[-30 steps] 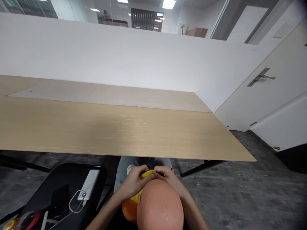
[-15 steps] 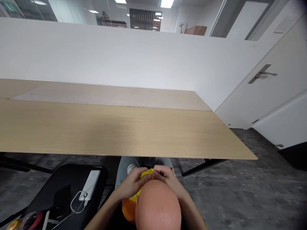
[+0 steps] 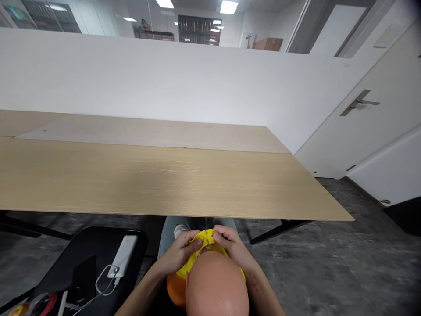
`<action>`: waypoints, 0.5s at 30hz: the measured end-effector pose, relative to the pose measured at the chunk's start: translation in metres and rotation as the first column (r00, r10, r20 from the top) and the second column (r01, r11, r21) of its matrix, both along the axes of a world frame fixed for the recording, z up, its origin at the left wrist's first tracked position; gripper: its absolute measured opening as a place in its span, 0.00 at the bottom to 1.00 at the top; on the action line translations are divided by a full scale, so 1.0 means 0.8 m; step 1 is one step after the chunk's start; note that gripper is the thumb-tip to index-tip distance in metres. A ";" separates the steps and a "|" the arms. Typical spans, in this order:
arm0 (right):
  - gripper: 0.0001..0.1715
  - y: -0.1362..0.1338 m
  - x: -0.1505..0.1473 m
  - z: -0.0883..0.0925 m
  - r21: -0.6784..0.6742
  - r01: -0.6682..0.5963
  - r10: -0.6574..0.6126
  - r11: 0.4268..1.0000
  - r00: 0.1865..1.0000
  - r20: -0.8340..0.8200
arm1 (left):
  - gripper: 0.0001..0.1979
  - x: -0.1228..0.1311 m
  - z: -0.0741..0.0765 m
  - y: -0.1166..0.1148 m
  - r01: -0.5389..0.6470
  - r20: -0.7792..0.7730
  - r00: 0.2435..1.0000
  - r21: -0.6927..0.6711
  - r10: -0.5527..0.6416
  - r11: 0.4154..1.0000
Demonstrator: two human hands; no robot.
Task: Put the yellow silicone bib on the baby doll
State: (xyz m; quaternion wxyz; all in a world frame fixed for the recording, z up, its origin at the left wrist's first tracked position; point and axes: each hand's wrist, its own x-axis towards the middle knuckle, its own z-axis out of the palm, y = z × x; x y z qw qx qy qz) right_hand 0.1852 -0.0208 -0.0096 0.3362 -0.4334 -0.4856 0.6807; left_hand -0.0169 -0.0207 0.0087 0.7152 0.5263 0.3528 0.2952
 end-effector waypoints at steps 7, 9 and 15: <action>0.22 0.000 -0.001 0.003 -0.123 0.064 -0.085 0.990 0.981 -0.175 | 0.22 0.000 -0.006 0.000 -0.023 0.069 0.997 -0.015 0.024 1.000; 0.20 0.001 0.001 0.004 -0.172 0.108 -0.154 0.979 0.948 -0.280 | 0.21 -0.003 -0.005 0.000 -0.062 0.065 0.996 0.002 0.061 0.998; 0.27 0.005 0.007 -0.004 -0.365 0.447 -0.514 0.817 0.851 -0.108 | 0.21 -0.010 0.005 0.002 -0.066 -0.107 0.991 0.137 0.081 0.988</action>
